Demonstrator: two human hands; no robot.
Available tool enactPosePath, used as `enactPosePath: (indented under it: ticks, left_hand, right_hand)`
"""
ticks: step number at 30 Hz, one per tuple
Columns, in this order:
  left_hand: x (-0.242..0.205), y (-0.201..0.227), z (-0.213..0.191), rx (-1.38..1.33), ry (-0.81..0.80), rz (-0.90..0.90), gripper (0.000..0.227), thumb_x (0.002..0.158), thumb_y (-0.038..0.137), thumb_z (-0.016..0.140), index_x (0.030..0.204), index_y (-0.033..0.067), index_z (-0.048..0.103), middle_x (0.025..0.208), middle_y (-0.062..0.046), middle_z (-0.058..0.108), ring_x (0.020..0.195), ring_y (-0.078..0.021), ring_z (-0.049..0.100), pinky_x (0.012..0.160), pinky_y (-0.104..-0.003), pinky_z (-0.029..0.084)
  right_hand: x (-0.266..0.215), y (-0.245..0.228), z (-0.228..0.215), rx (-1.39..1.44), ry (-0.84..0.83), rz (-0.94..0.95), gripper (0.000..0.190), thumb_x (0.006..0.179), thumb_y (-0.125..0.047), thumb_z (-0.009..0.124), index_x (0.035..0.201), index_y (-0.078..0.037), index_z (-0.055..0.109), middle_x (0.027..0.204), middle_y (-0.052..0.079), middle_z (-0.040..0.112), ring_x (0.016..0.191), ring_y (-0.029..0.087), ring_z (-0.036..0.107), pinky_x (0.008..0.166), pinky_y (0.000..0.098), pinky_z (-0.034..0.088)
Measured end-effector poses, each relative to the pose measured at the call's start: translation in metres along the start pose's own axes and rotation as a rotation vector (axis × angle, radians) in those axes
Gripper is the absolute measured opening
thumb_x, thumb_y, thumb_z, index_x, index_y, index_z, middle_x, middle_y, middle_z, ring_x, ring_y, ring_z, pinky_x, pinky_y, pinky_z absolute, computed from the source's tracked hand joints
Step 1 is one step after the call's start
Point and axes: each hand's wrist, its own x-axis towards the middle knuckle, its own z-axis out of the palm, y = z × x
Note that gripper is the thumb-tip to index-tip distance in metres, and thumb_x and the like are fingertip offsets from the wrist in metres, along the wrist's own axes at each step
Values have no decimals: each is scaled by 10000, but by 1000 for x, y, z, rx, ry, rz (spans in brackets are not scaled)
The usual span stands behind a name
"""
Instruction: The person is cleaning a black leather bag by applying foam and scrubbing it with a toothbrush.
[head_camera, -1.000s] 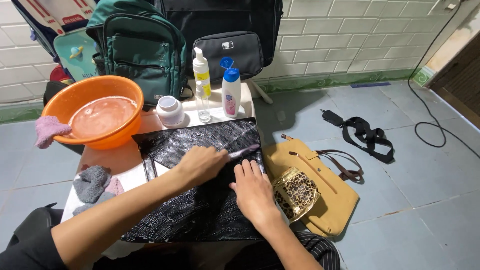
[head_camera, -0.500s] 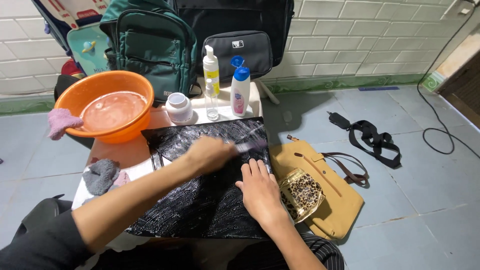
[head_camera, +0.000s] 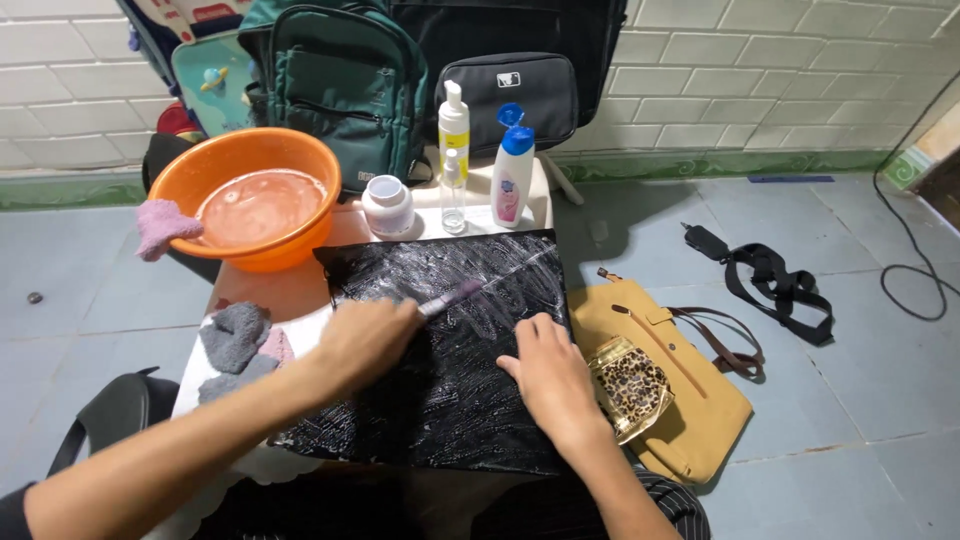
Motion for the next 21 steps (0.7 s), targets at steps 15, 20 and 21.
enactPosePath:
  ticks: [15, 20, 21]
  left_hand:
    - [-38, 41, -21, -199, -153, 80, 317, 1003, 221, 424, 1171, 34, 617, 824, -243, 737, 778, -445, 764, 646, -583, 608]
    - [-47, 25, -11, -69, -92, 47, 235, 1021, 273, 453, 1057, 76, 575, 740, -149, 702, 627, -364, 714, 554, -506, 579]
    - [-60, 38, -13, -118, -127, 83, 230, 1040, 293, 490, 965, 83, 548, 673, -80, 668, 498, -290, 664, 464, -455, 550]
  right_hand:
    - [-17, 0, -42, 268, -103, 23, 455, 856, -200, 795, 1229, -56, 578, 1437, 182, 513, 1338, 442, 537, 1051, 587, 510]
    - [-14, 6, -29, 248, -58, 13, 482, 851, -249, 791, 1229, -45, 572, 1477, 130, 490, 1332, 381, 536, 1081, 546, 476]
    - [-14, 8, -22, 218, -33, 19, 511, 849, -292, 782, 1245, -45, 574, 1506, 62, 475, 1331, 293, 542, 1114, 483, 447]
